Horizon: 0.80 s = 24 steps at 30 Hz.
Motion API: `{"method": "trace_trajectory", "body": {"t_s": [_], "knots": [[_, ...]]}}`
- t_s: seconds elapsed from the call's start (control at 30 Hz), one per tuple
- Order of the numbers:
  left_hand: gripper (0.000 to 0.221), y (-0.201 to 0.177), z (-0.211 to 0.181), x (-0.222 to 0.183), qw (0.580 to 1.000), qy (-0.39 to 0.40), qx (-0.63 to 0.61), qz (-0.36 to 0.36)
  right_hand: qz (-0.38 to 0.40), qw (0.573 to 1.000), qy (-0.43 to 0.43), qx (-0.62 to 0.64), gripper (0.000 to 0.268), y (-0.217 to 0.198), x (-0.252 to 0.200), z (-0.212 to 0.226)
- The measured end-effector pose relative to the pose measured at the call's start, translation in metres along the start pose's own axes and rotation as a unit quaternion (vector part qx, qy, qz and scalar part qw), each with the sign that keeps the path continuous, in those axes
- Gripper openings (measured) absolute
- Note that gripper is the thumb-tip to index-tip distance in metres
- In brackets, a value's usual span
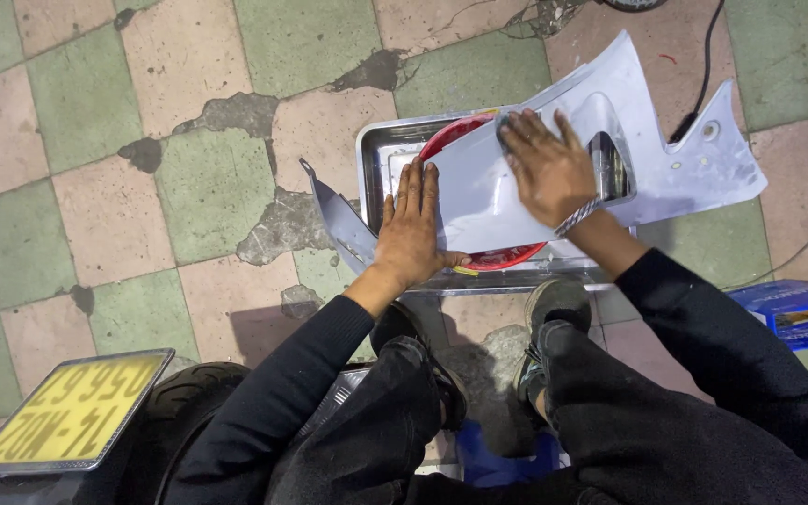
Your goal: Cleaning a motorcycle fairing with a cloth and solvent in a repair shop
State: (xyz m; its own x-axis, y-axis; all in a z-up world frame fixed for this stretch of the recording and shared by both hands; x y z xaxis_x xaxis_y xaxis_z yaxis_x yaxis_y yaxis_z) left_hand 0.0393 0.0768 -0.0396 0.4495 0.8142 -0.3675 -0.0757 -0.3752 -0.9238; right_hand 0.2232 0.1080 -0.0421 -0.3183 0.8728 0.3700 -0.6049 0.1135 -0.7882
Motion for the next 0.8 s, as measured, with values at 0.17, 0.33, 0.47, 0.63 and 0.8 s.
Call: {"method": "trace_trajectory", "body": {"t_s": [0.17,0.33,0.47,0.63,0.8], "knots": [[0.151,0.001,0.003,0.001,1.000,-0.003,-0.015,-0.002,0.025,0.998,-0.027,0.059,0.033,0.031,-0.024,0.072],[0.153,0.003,0.005,-0.001,0.999,-0.014,-0.043,-0.014,0.051,0.994,-0.083,0.052,0.033,0.003,-0.005,0.085],[0.160,0.008,0.013,0.003,0.997,-0.043,-0.057,-0.034,-0.076,0.997,-0.021,-0.001,0.036,-0.004,-0.002,0.044],[0.163,0.015,0.018,0.006,0.997,-0.050,-0.051,-0.015,-0.061,0.996,-0.039,0.041,0.029,0.013,0.002,0.100],[0.163,-0.002,0.017,-0.004,0.992,-0.070,-0.104,-0.010,-0.041,0.995,-0.080,0.030,0.034,0.011,0.006,0.089]]}}
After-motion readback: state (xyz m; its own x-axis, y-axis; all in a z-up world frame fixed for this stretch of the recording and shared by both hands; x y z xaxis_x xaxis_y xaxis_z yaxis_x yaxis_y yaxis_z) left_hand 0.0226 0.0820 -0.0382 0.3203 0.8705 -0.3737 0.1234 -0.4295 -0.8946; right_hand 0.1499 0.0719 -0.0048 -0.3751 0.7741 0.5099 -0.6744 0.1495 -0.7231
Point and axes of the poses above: each hand's wrist, its own x-axis towards the middle knuckle, its own y-axis out of the palm, z = x × y, the point moved 9 cm from there along x, towards the middle knuckle, and after that the axes turned 14 degrees about x, right-handed, at the moved point
